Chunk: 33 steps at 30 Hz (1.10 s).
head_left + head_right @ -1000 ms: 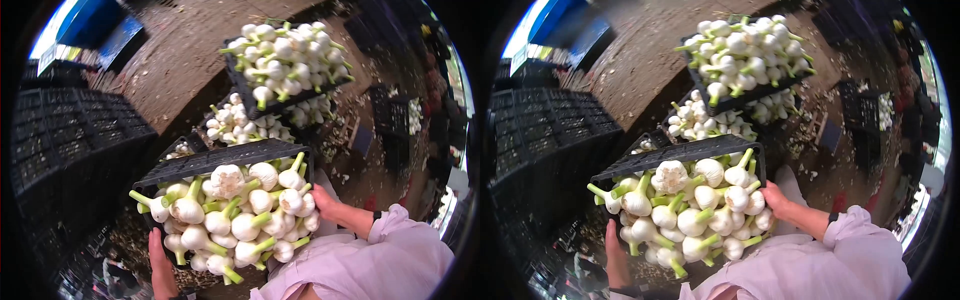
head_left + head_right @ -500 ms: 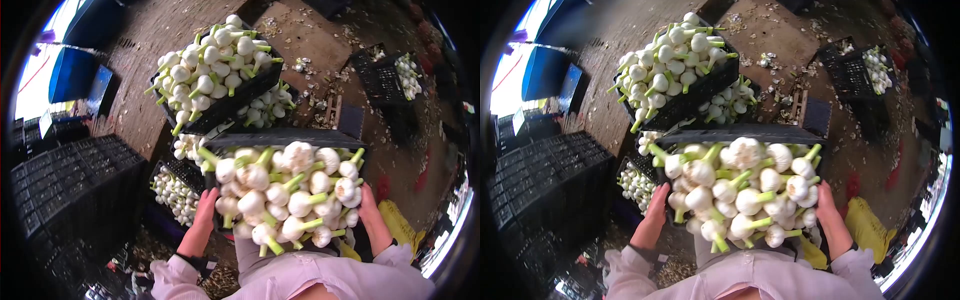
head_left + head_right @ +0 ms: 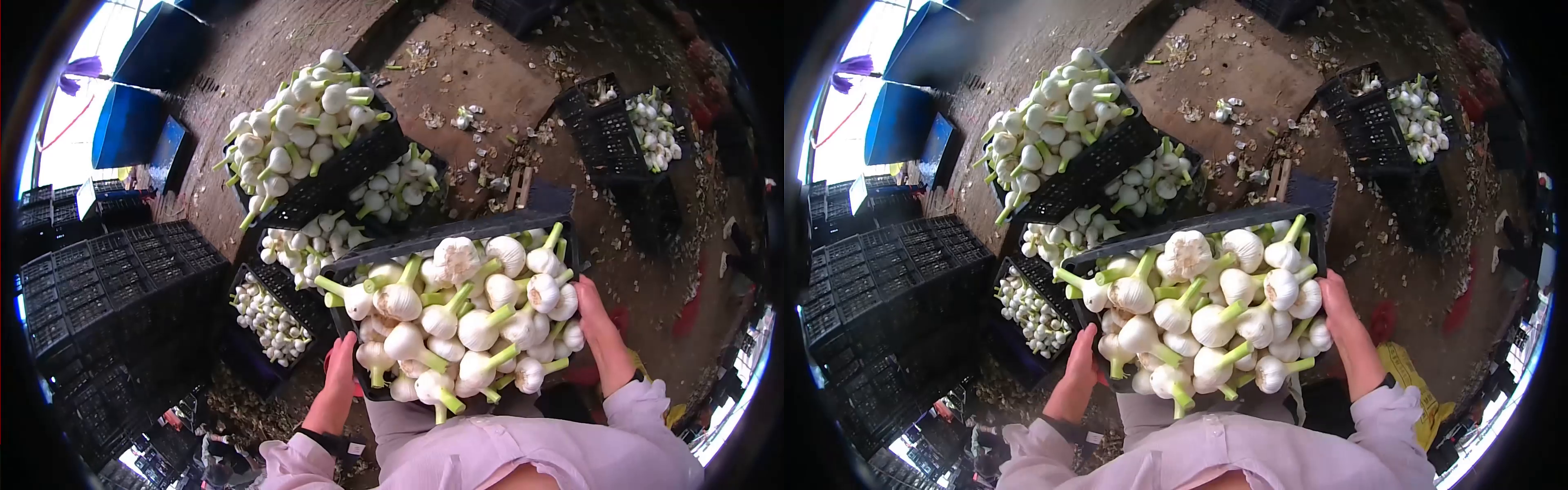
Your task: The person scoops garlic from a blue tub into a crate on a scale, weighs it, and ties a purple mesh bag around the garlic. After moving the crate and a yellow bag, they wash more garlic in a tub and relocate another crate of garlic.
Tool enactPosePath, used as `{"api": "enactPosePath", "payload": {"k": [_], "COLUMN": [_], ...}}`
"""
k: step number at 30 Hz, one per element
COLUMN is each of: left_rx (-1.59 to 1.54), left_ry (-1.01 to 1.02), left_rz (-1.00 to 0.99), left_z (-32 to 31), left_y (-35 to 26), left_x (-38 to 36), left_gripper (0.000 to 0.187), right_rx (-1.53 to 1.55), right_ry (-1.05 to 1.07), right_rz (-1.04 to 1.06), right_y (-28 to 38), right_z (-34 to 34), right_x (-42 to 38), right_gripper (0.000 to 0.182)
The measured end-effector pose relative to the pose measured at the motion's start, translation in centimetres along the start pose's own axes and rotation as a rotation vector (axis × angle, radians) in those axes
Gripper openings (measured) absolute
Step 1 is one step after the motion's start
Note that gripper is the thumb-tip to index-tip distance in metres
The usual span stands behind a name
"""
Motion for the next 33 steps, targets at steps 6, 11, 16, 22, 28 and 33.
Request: {"api": "enactPosePath", "payload": {"k": [6, 11, 16, 22, 28, 33], "left_rx": [-0.200, -0.328, -0.522, -0.677, -0.739, -0.747], "left_ry": [0.025, -0.132, -0.236, -0.191, -0.124, -0.110], "left_rz": [-0.049, 0.008, 0.067, 0.141, 0.229, 0.240], "left_z": [-0.3, -1.1, -3.2, -5.2, -4.8, -5.8], "left_y": [6.4, 12.4, 17.5, 24.3, 29.5, 29.2], "left_x": [-0.3, 0.1, 2.2, 9.1, 15.3, 18.6], "left_gripper": [0.035, 0.036, 0.036, 0.041, 0.051, 0.056], "right_rx": [-0.149, -0.346, -0.503, -0.986, -1.178, -1.102], "right_ry": [0.116, 0.028, 0.188, 0.022, 0.014, 0.044], "right_rz": [0.031, 0.021, 0.052, 0.309, 0.161, 0.245], "right_y": [4.5, 4.2, 2.5, 1.6, 2.2, 0.9], "right_z": [-2.5, -3.7, -6.1, -11.8, -16.4, -17.5], "right_x": [-2.7, 1.3, 10.3, 19.6, 24.4, 29.9], "right_gripper": [0.026, 0.027, 0.022, 0.026, 0.033, 0.035]}}
Point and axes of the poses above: each hand's wrist, its own x-axis towards the middle knuckle, its own z-axis out of the back of the hand, y = z × x, the point moved 1 cm from there along x, towards the middle knuckle, and after that the axes turned 10 degrees about -z, right-handed, at the moved point
